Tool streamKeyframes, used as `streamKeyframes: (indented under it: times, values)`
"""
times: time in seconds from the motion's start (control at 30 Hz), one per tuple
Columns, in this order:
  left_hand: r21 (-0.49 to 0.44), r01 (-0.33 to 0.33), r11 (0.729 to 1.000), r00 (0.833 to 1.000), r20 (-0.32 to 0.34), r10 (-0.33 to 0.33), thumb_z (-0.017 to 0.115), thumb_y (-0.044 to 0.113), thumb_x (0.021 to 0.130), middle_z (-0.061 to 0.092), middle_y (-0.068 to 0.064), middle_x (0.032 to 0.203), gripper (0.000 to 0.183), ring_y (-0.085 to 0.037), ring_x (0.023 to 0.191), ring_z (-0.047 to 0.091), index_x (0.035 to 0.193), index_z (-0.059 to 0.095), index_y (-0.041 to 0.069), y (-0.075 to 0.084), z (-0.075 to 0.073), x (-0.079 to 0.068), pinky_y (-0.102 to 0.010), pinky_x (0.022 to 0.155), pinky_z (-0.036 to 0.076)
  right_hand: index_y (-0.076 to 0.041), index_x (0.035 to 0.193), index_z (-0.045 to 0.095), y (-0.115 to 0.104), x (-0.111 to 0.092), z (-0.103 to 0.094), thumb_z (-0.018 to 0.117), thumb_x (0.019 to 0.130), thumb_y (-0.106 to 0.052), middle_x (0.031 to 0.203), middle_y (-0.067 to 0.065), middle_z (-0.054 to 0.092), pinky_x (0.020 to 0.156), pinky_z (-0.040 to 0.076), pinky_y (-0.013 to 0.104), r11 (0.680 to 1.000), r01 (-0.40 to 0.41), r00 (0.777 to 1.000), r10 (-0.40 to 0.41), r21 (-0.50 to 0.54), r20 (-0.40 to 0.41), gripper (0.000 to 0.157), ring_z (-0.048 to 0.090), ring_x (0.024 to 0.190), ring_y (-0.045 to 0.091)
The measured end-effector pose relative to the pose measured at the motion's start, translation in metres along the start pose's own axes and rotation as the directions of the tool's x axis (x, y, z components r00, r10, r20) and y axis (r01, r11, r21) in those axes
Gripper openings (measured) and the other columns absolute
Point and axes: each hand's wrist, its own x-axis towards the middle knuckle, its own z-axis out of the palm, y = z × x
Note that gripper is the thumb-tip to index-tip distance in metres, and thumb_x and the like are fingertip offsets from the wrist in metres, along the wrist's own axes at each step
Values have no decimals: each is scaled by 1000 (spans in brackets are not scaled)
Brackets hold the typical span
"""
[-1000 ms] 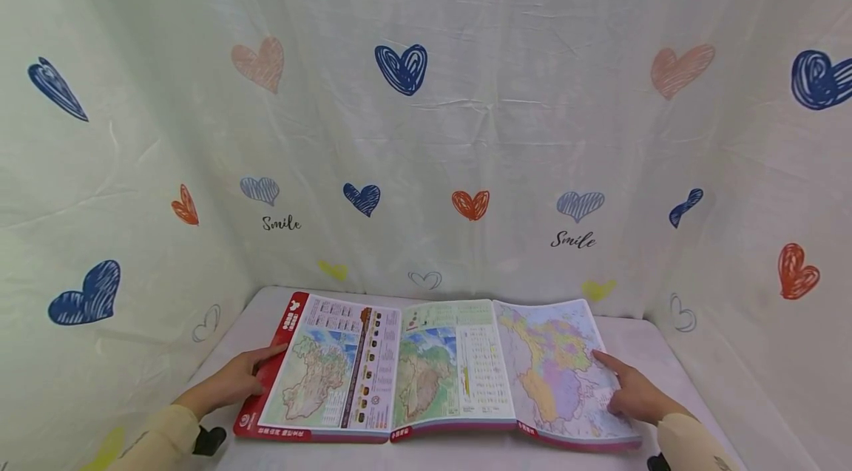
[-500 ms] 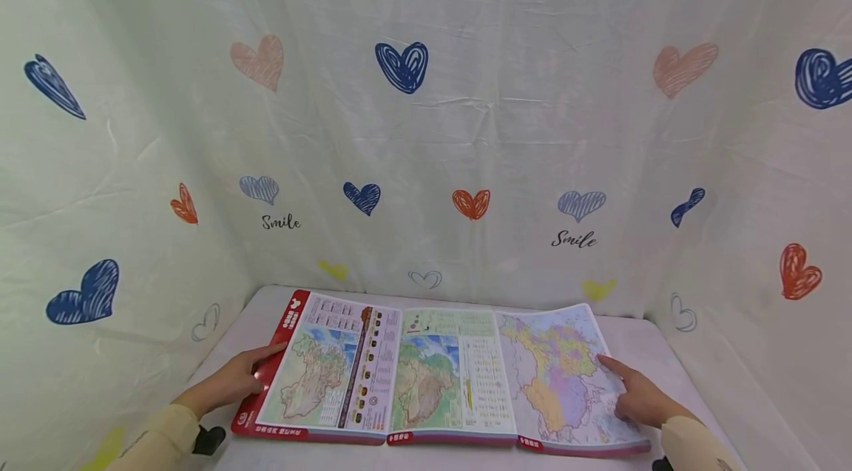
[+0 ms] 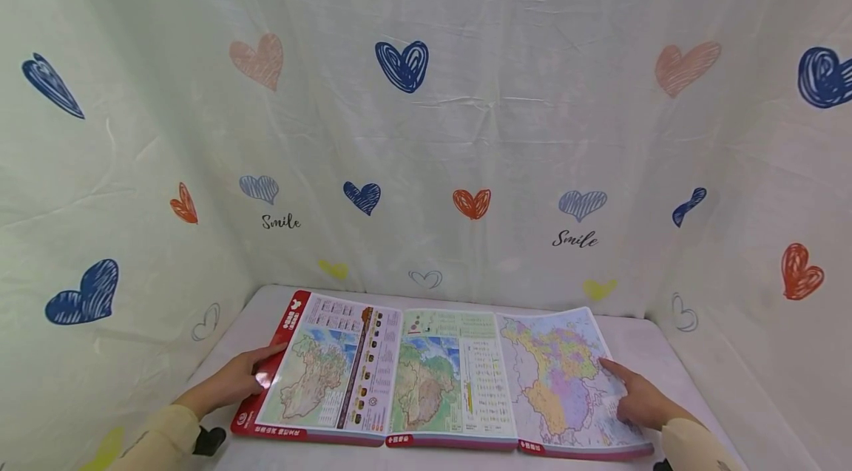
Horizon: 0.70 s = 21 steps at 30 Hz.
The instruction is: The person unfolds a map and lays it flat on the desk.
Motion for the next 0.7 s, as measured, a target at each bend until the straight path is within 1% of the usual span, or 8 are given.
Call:
streamKeyframes:
  times: [0.1, 0.2, 0.4, 0.47, 0.57, 0.63, 0.7]
  values:
    - [11, -4, 1000, 1000, -6, 4, 71, 0, 67, 45, -25, 124, 80, -30, 94, 50, 140, 39, 8, -1, 1, 0, -39, 67, 52, 4, 140, 26, 1, 1, 0, 64, 63, 5, 129, 40, 29, 82, 42, 51, 1000, -1, 1000, 1, -5, 3, 86, 45, 90, 33]
    - [9, 6, 1000, 1000, -13, -6, 71, 2, 69, 45, -25, 126, 78, -31, 95, 51, 140, 40, 9, -2, 1, 1, -39, 68, 52, 3, 140, 27, 1, 2, -1, 65, 63, 6, 128, 39, 31, 81, 43, 49, 1000, 1, 1000, -1, -10, 0, 86, 45, 90, 32]
    - [14, 4, 1000, 1000, -11, -4, 70, 1, 67, 44, -26, 127, 79, -31, 95, 50, 140, 40, 8, -1, 1, 1, -40, 69, 52, 4, 140, 28, 0, 1, -1, 65, 64, 5, 126, 39, 33, 77, 46, 45, 1000, -4, 1000, 4, -9, 4, 85, 46, 87, 30]
    - [19, -1, 1000, 1000, -7, 1, 71, 0, 67, 44, -26, 127, 80, -31, 96, 50, 140, 39, 8, -1, 1, 1, -40, 69, 52, 4, 140, 28, -1, 1, -1, 64, 63, 5, 123, 38, 36, 75, 46, 42, 1000, -6, 1000, 6, -3, 2, 85, 47, 86, 29]
    - [31, -3, 1000, 1000, -4, 3, 72, 3, 66, 44, -25, 127, 81, -31, 97, 50, 140, 39, 8, -2, 2, 2, -41, 70, 52, 4, 139, 28, 1, 0, 0, 64, 62, 5, 116, 33, 41, 69, 45, 36, 1000, -11, 1000, 11, 7, -4, 85, 48, 83, 28]
    - [40, -4, 999, 1000, 1, 4, 73, 5, 68, 44, -25, 127, 80, -31, 97, 50, 140, 39, 7, -4, 3, 3, -41, 71, 52, 5, 139, 29, 3, 0, 2, 63, 60, 6, 112, 30, 44, 65, 44, 33, 1000, 2, 1000, -2, 12, -10, 87, 48, 81, 27]
    - [53, -7, 999, 1000, 2, 7, 74, 7, 69, 45, -24, 126, 79, -30, 96, 50, 140, 39, 8, -6, 4, 4, -41, 71, 52, 5, 139, 28, 5, 1, 3, 63, 59, 6, 109, 28, 45, 64, 43, 32, 1000, 3, 1000, -3, 15, -14, 87, 48, 79, 26]
